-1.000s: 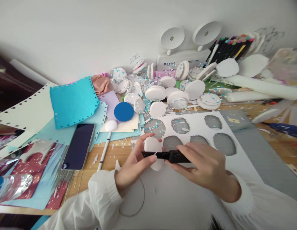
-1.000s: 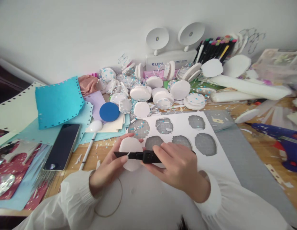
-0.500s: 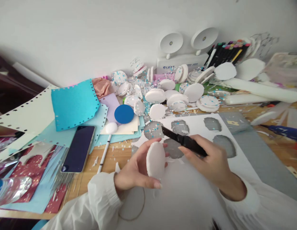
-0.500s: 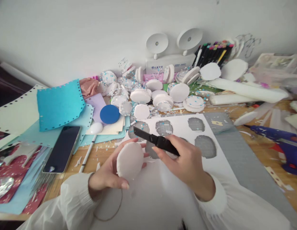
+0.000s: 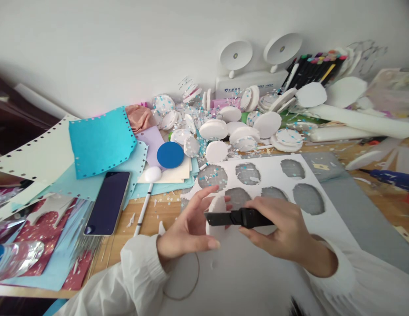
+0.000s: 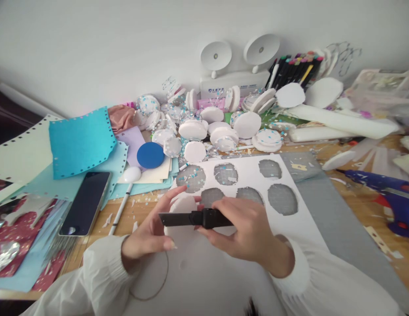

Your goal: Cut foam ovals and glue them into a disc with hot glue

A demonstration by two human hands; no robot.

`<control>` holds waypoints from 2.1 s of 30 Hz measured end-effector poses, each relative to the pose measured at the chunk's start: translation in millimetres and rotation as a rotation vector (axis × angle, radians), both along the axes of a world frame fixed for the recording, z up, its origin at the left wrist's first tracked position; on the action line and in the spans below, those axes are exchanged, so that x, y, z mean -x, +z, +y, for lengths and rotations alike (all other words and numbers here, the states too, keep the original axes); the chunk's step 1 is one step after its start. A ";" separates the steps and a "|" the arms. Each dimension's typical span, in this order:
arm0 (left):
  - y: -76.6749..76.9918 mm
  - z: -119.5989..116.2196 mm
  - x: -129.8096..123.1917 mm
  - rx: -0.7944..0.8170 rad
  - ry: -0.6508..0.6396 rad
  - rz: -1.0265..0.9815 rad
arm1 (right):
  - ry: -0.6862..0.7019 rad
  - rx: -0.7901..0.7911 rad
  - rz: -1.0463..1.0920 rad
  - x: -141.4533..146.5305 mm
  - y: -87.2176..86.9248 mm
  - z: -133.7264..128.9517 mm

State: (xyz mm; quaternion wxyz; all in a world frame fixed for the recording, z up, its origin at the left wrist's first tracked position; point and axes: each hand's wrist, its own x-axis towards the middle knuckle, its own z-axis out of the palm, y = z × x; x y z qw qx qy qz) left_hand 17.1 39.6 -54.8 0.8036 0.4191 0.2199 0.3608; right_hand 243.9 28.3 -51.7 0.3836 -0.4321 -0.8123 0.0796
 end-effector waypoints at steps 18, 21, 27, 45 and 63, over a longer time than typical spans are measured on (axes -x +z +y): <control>-10.4 -0.7 -5.4 -0.074 0.005 0.034 | 0.081 -0.050 -0.107 6.2 -1.8 -5.7; -12.7 -0.3 -3.1 -0.116 0.019 0.050 | 0.066 -0.051 -0.093 3.8 -3.1 -3.4; -13.6 -0.3 0.5 -0.071 0.020 0.048 | 0.041 -0.023 -0.061 0.7 -4.7 0.3; -4.0 1.2 -4.9 -0.146 0.061 0.038 | -0.025 -0.060 -0.003 -7.5 -5.6 5.5; -5.8 0.2 1.3 -0.074 -0.071 0.066 | 0.054 -0.010 -0.061 2.8 -5.7 -1.6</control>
